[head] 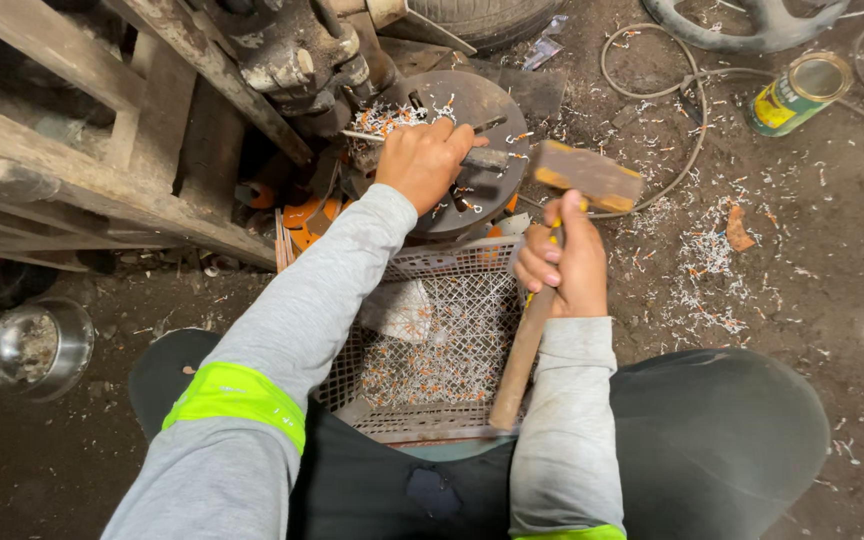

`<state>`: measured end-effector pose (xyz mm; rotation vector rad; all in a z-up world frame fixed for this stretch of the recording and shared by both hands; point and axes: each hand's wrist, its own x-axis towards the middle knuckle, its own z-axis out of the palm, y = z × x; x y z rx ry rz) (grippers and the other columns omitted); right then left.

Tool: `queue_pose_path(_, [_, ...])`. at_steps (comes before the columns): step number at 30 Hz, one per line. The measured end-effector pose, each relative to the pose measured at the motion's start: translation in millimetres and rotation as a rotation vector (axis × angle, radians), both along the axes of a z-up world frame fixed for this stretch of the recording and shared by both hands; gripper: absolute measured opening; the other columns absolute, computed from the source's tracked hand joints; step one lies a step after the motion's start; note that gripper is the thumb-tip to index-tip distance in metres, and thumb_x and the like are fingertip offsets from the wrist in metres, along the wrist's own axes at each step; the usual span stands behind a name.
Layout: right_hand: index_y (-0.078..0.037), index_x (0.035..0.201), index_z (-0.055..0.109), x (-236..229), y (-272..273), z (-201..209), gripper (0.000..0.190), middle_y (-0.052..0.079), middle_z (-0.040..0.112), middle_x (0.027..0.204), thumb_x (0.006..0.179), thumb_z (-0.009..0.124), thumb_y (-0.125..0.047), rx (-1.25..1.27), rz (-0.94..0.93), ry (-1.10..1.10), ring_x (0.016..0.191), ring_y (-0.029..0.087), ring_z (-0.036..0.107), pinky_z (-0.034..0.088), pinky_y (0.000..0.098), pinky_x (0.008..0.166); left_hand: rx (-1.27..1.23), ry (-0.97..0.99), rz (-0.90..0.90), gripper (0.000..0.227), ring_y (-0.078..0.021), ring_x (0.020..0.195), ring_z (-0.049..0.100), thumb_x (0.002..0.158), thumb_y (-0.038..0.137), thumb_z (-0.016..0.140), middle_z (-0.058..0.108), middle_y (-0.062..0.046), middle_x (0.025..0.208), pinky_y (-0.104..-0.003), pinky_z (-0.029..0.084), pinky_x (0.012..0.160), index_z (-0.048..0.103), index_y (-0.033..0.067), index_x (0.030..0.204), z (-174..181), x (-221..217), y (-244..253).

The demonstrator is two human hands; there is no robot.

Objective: The person sits on the floor and uses a drill press to drill holes into small orange plastic pieces. They hold each piece with their left hand and operate the drill with their right hand, then place the drilled pieces into a white plastic crate. The person also uses a hammer to clear debris from the drill press table.

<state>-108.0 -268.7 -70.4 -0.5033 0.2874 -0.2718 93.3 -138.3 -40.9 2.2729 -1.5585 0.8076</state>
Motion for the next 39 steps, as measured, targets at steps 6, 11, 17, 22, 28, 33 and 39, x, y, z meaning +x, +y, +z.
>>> queue_pose_path(6, [-0.014,0.095,0.053,-7,-14,-13,0.037,-0.007,0.036,0.058,0.106,0.052,-0.049,-0.064,-0.044,0.127,0.039,0.005,0.029,0.028,0.0252,0.037,0.012,-0.061,0.061,0.026,-0.0259,0.059,0.066,0.098,0.032,0.071,0.059,-0.003,0.069,-0.043,0.050,0.052,0.061,0.0156,0.081,1,0,-1])
queue_pose_path(11, [-0.014,0.096,0.054,-22,-55,-23,0.042,-0.004,0.039,0.062,0.105,0.055,-0.054,0.191,-0.488,-0.124,0.044,0.008,0.033,0.030,0.0269,0.043,0.013,-0.063,0.087,0.025,-0.0260,0.059,0.066,0.097,0.033,0.070,0.059,-0.003,0.068,-0.043,0.050,0.053,0.062,0.0165,0.081,-8,2,-5])
queue_pose_path(17, [-0.016,0.089,0.049,22,12,8,0.031,-0.006,0.034,0.055,0.104,0.054,-0.043,-0.207,0.328,0.079,0.038,0.008,0.032,0.029,0.0284,0.034,-0.059,-0.001,0.106,0.007,-0.0261,0.074,0.070,0.096,0.023,0.064,0.067,-0.004,0.085,-0.044,0.052,0.060,0.070,0.0210,0.100,-4,20,12])
queue_pose_path(22, [-0.014,0.093,0.048,19,7,16,0.034,-0.006,0.034,0.056,0.105,0.053,-0.045,-0.141,0.229,0.058,0.038,0.006,0.030,0.029,0.0273,0.035,0.179,0.082,0.226,0.016,-0.0324,0.068,0.068,0.097,0.026,0.070,0.067,-0.009,0.077,-0.048,0.052,0.060,0.068,0.0146,0.087,-15,11,31])
queue_pose_path(28, [-0.014,0.093,0.047,8,-18,-9,0.031,-0.003,0.036,0.056,0.106,0.052,-0.042,-0.250,-0.036,0.322,0.039,0.009,0.032,0.032,0.0288,0.035,-0.121,0.321,0.270,0.032,-0.0394,0.084,0.068,0.075,0.011,0.073,0.069,-0.015,0.098,-0.050,0.054,0.071,0.065,0.0080,0.106,9,-33,80])
queue_pose_path(33, [-0.013,0.093,0.048,10,-10,-28,0.026,-0.002,0.039,0.059,0.105,0.052,-0.036,-0.358,-0.053,0.459,0.041,0.009,0.036,0.037,0.0298,0.035,-0.788,0.180,0.567,0.062,-0.0307,0.099,0.069,0.085,0.022,0.098,0.070,-0.019,0.114,-0.039,0.053,0.090,0.061,-0.0098,0.122,9,-13,97])
queue_pose_path(39, [-0.013,0.092,0.047,18,-10,-32,0.028,-0.001,0.040,0.059,0.107,0.051,-0.036,-0.336,-0.065,0.422,0.041,0.009,0.038,0.036,0.0293,0.035,-1.111,0.861,0.293,0.034,-0.0099,0.085,0.065,0.084,0.014,0.092,0.077,-0.003,0.099,-0.027,0.055,0.082,0.075,-0.0039,0.108,-11,19,94])
